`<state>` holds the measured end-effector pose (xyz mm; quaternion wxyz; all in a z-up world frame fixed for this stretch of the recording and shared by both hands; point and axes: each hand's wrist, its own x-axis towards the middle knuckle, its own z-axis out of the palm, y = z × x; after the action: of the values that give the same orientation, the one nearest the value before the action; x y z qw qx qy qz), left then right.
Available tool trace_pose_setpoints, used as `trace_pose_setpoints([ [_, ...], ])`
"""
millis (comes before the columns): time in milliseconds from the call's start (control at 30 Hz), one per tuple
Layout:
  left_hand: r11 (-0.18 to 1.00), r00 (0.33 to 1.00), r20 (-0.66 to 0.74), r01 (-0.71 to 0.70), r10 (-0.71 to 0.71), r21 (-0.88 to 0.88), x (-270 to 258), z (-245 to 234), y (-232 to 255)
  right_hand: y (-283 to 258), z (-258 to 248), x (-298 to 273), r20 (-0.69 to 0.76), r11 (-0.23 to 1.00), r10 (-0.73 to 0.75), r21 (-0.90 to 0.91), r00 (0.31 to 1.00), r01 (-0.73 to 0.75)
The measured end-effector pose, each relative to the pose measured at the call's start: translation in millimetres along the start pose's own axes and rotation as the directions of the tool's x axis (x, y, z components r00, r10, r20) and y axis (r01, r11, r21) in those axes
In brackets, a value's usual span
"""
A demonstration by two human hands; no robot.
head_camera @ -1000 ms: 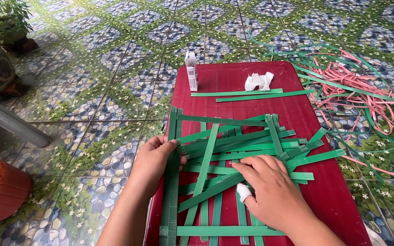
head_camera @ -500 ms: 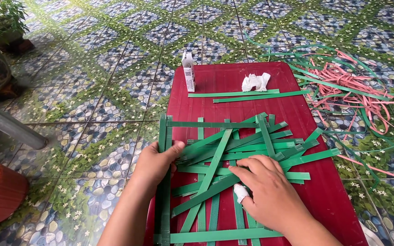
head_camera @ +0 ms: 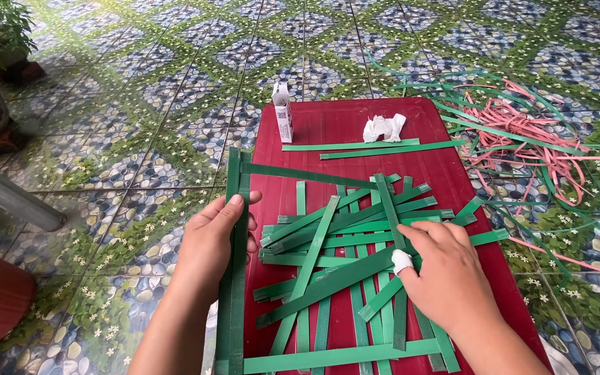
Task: A person is weaving green plastic strips together on a red bench to create a mat pattern.
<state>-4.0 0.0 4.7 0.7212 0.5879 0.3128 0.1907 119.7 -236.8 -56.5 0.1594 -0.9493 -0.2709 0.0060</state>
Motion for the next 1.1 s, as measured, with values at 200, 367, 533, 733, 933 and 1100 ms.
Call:
trace_pose_setpoints([
  [200,0.999,0.999,0.011,-0.049,0.049,0.001,-13,6,12,-2,-3,0,-0.063,1.0,0.019,-0.018,0.998,-0.02],
  [367,0.995,0.996,0.005,-0.085,0.085,0.042,-25,15,24,-11,-5,-3,-0.034,0.998,0.058,0.013,0.998,-0.057],
  [533,0.988,0.997,-0.029,-0.063,0.068,0.139,-33,30,40,-5,-1,1,-0.095,0.996,0.029,0.09,0.995,-0.02],
  [733,0.992,0.995,0.013,0.099,-0.1,0.075,-43,60,67,-1,-2,-1,-0.196,0.985,0.006,0.171,0.981,0.028],
  [933,0.961,0.927,0.341,-0.064,0.156,-0.267,-21,53,33,0,-12,-14,-0.352,0.941,-0.136,0.248,0.926,0.232],
  [1100,0.931,0.928,0.308,-0.094,0.211,-0.353,-8,49,-15,-28,-47,-49,0.296,0.831,-0.382,0.525,0.876,0.185],
])
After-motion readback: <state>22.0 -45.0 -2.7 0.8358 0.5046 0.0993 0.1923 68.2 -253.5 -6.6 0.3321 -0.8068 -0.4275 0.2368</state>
